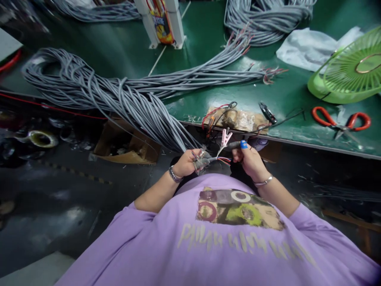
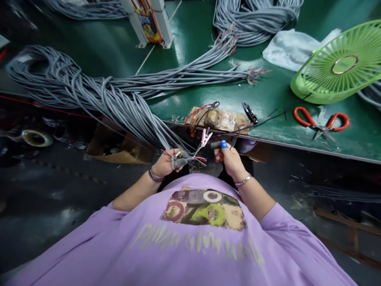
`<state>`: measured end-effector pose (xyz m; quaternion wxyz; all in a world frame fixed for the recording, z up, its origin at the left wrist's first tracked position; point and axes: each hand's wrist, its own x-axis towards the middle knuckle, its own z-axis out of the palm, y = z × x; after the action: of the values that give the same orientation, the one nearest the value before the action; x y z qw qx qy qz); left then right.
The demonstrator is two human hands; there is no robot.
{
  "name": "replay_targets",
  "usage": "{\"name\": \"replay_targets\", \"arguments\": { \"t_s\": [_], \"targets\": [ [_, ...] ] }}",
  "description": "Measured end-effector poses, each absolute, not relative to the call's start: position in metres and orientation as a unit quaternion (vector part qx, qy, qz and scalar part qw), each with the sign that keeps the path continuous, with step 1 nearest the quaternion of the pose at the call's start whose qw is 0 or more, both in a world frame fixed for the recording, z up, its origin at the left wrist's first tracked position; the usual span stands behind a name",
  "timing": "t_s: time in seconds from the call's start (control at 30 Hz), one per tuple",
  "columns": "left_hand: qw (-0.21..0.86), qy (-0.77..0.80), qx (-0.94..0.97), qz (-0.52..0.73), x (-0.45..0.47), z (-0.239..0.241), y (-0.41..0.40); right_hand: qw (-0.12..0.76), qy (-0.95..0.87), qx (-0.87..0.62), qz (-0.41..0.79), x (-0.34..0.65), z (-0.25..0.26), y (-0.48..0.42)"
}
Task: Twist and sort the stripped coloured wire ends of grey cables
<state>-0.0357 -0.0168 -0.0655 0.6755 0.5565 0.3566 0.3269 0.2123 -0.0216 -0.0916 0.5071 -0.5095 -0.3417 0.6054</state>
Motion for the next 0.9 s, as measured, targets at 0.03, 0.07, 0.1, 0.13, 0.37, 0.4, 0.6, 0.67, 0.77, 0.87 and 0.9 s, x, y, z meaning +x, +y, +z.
{"name": "replay_targets", "arguments": {
  "t_s": [0.03,0.07,0.1,0.13,0.37,0.4,0.6,0.67,0.77,0.87,0.9],
  "targets": [
    [0.672,0.364,0.552,0.332,-0.032,-0.065,-0.016,0.495,-0.337,-0.497,0.628,0.212,-0.091,-0.017],
    [0.667,0.369,0.551,0.34,-0.029,-0.065,-0.015,0.483,-0.328,-0.485,0.652,0.211,-0.09,-0.013],
    [0.659,0.372,0.551,0.351,-0.025,-0.064,-0.014,0.471,-0.319,-0.473,0.673,0.208,-0.088,-0.007],
    [0.65,0.374,0.553,0.363,-0.022,-0.064,-0.013,0.459,-0.313,-0.463,0.69,0.205,-0.086,-0.002],
    [0.619,0.412,0.547,0.385,-0.009,-0.071,-0.006,0.48,-0.316,-0.449,0.685,0.181,-0.077,0.016],
    [0.618,0.418,0.545,0.383,-0.008,-0.072,-0.006,0.5,-0.32,-0.453,0.665,0.178,-0.077,0.015],
    [0.61,0.444,0.539,0.373,-0.005,-0.074,-0.004,0.54,-0.291,-0.479,0.628,0.165,-0.082,0.012],
    [0.611,0.441,0.542,0.372,-0.005,-0.074,-0.004,0.517,-0.255,-0.453,0.68,0.165,-0.081,0.014],
    [0.611,0.437,0.547,0.37,-0.005,-0.076,-0.004,0.483,-0.202,-0.404,0.75,0.166,-0.077,0.018],
    [0.606,0.44,0.555,0.363,-0.005,-0.077,-0.005,0.483,-0.167,-0.38,0.771,0.165,-0.074,0.021],
    [0.604,0.441,0.558,0.361,-0.005,-0.077,-0.005,0.487,-0.161,-0.381,0.769,0.164,-0.074,0.022]
  ]
}}
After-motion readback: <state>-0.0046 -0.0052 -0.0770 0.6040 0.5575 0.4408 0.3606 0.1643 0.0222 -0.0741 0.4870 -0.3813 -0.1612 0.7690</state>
